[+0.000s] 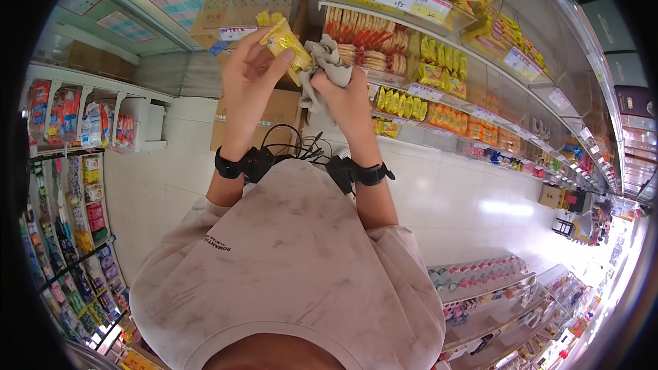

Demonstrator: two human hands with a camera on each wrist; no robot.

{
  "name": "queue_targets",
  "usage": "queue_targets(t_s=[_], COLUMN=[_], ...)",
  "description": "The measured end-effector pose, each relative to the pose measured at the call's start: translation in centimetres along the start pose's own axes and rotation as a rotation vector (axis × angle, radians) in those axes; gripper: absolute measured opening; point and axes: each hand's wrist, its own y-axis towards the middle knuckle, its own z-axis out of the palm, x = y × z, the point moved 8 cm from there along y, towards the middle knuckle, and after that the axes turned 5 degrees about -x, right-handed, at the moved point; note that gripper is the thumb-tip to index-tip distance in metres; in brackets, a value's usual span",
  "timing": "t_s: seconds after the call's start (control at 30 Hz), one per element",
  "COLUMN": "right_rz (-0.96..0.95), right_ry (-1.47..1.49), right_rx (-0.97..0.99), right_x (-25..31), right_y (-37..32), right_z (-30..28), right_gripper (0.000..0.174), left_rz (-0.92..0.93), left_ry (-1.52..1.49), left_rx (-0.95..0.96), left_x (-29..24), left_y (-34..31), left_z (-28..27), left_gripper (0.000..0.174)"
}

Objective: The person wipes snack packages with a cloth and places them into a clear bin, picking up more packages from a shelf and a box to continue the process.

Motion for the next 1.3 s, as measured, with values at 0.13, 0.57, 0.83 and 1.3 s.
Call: queue_targets(t_s=[0.13, 0.57, 0.83, 1.3], right_rz=[0.014, 0.066, 0.197, -0.172], right_ry=[-0.186, 0.416, 0.542, -0.191], right_rx=[0.086, 0.065, -0.001, -0.030], right_x=[0.0, -2.1, -1.6, 1.0], right_y=[0.0, -1.4, -0.8, -1.3], right_z=[-0.4, -0.7, -0.4, -0.8], right_gripper=[0.025, 0.038, 0.034, 0.025], left_rz=[0.033, -0.443, -0.166, -0.167], left_ry=[0.110, -0.434, -0.191, -0.104], left_rx=[0.043, 0.147, -0.061, 0.012], left_x=[-0.4, 4.1, 1.6, 2.4], left_y=[-0.3, -0.1, 0.5, 0.0], left_z=[0.3, 0.5, -1.1, 0.5], left_gripper=[0.043, 0.040, 0.042, 0.042])
